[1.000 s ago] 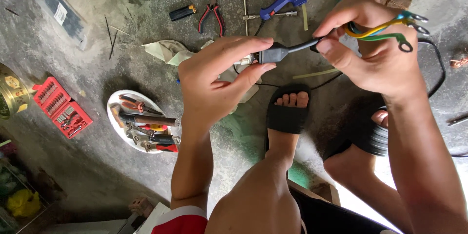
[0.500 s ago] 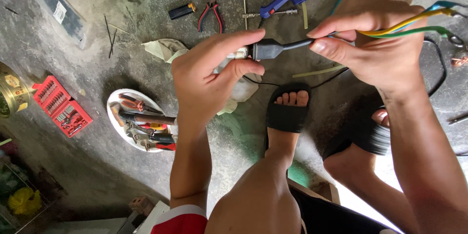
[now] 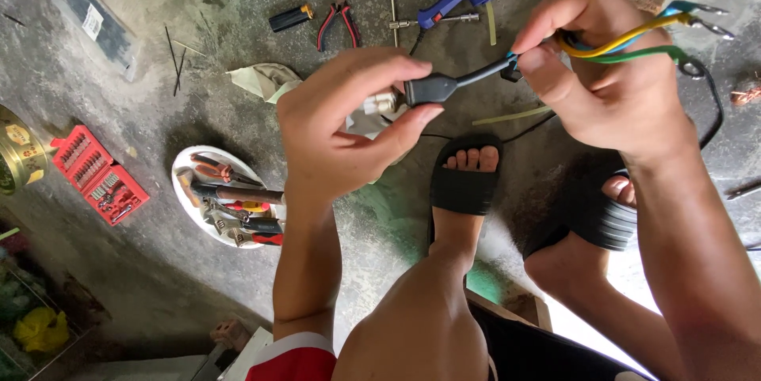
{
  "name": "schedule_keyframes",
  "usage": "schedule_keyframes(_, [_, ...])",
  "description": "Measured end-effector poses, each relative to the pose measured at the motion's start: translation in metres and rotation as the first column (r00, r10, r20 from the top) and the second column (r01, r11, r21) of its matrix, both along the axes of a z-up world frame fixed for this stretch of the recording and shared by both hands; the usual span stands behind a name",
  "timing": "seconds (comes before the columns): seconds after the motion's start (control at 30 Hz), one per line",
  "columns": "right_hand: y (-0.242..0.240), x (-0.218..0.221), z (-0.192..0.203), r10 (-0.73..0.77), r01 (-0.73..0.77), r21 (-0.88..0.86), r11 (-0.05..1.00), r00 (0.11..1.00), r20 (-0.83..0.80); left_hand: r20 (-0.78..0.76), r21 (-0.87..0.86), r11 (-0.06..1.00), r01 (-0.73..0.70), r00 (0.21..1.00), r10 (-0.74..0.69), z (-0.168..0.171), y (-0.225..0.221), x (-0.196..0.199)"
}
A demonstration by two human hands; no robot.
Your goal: The person sits on the floor repairing a power cord and plug. They strip and twist the wire ends by hand, apply hot glue with a glue gun, fit the wires into a black plug housing, and join it with the white connector at the end.
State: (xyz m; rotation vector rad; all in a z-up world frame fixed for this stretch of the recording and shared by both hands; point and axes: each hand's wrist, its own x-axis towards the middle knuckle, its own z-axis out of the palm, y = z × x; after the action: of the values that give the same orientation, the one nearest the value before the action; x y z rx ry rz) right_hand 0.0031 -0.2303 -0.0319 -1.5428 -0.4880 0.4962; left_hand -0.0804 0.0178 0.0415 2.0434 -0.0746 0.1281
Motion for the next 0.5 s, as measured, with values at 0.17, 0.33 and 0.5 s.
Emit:
schedule_keyframes(0.17, [0.007,0.000,0.008,0.043,-0.017,-0.166,0.986,0.988,0.150,0.052,0.080,0.997,0.007,0.999,-0.011,0.002,-0.009,0.003])
schedule_keyframes(0.33, [0.009,0.008,0.005,0.043,-0.034,0.142,0.989,0.997,-0.066,0.043,0.033,0.999,-0.043,0.998,0.042,0.004,-0.009,0.000])
schedule_keyframes(0.5, [0.007,0.005,-0.021,-0.022,0.046,-0.057,0.997,0.930,0.367,0.015,-0.016,0.995,-0.098,0.995,0.098,0.004,-0.008,-0.003])
